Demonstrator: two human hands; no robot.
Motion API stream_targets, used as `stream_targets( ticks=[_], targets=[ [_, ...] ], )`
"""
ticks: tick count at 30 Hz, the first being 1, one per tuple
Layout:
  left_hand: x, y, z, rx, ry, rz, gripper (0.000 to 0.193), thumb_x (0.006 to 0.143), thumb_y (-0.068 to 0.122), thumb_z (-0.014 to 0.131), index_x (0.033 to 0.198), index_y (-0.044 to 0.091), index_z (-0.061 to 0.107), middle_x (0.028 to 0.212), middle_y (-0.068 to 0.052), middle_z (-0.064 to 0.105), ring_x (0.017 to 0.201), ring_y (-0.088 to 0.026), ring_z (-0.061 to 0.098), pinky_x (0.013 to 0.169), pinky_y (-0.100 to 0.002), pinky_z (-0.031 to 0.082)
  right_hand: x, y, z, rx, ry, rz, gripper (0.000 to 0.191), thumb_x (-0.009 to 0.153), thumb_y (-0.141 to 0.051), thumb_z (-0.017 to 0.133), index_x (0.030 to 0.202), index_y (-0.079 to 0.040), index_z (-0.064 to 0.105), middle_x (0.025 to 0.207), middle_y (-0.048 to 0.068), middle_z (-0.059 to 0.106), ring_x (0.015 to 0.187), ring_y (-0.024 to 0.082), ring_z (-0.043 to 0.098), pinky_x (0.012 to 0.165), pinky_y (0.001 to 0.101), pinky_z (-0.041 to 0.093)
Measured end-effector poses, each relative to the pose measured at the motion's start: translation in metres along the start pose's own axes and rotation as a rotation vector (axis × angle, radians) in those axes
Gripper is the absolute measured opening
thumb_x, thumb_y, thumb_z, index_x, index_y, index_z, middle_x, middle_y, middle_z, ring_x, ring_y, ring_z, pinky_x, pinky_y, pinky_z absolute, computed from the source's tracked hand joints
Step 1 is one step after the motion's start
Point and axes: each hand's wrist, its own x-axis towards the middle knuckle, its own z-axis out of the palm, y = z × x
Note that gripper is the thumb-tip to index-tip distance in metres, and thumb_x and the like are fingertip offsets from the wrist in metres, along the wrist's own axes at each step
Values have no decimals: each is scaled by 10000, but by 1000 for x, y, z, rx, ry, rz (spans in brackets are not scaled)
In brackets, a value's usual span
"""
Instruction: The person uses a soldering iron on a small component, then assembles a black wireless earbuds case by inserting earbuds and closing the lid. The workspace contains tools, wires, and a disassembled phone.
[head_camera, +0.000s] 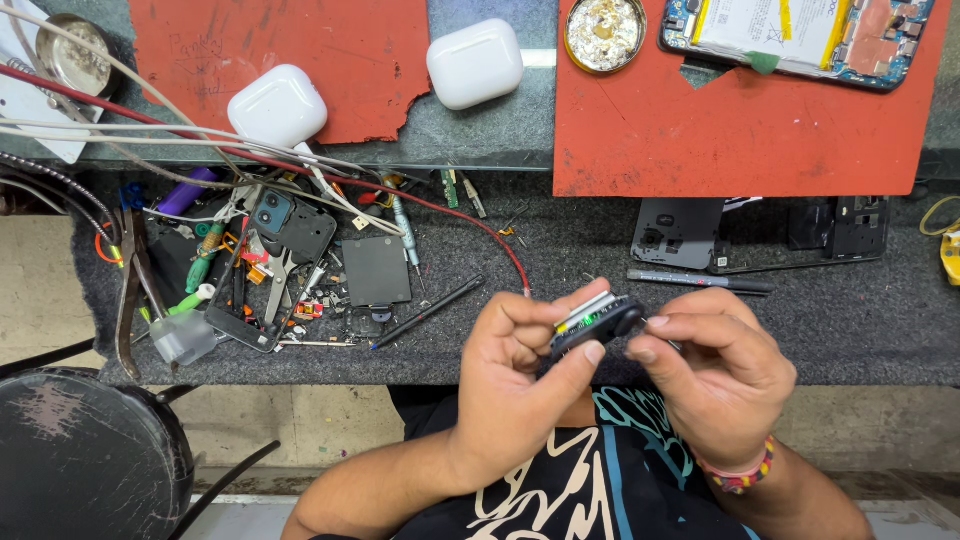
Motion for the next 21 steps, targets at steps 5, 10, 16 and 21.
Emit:
stream_targets(
  ticks=[5, 10, 16, 21],
  targets=[
    [11, -4, -10, -34, 40, -29, 306, 1000, -108, 612, 1241, -14, 450, 1462, -349, 582, 1209, -213, 669, 1067, -312, 535, 18, -3, -35, -439, -141, 54, 207, 887, -71, 807, 1069, -8, 730, 956, 84, 711, 828, 107, 698, 662, 195, 554],
    [16, -10, -17, 8, 4, 18, 314, 1003, -102, 615, 1242, 5, 441, 1479, -334, 568, 1223, -190, 660, 1039, -290, 537, 21, -9, -70, -945, -272, 472, 322, 793, -199, 829, 1077, -62, 764, 935, 70, 733, 754, 154, 724, 674, 290, 588],
    [16, -17, -17, 36, -12, 33, 388, 1016, -97, 609, 1353, -17, 433, 1502, -303, 566, 1260, -191, 642, 1067, -297, 520, 12, 10, -92, -1117, -385, 596, 349, 777, -295, 815, 1063, -98, 780, 972, 96, 729, 791, 231, 727, 723, 364, 588],
    [23, -16, -22, -72, -3, -107, 461, 1029, -37, 577, 1469, -53, 443, 1474, -262, 575, 1305, -234, 613, 1114, -363, 503, 15, 20, -95, -1157, -415, 646, 289, 786, -256, 812, 1021, -89, 781, 981, 90, 723, 812, 237, 730, 730, 378, 586]
  ],
)
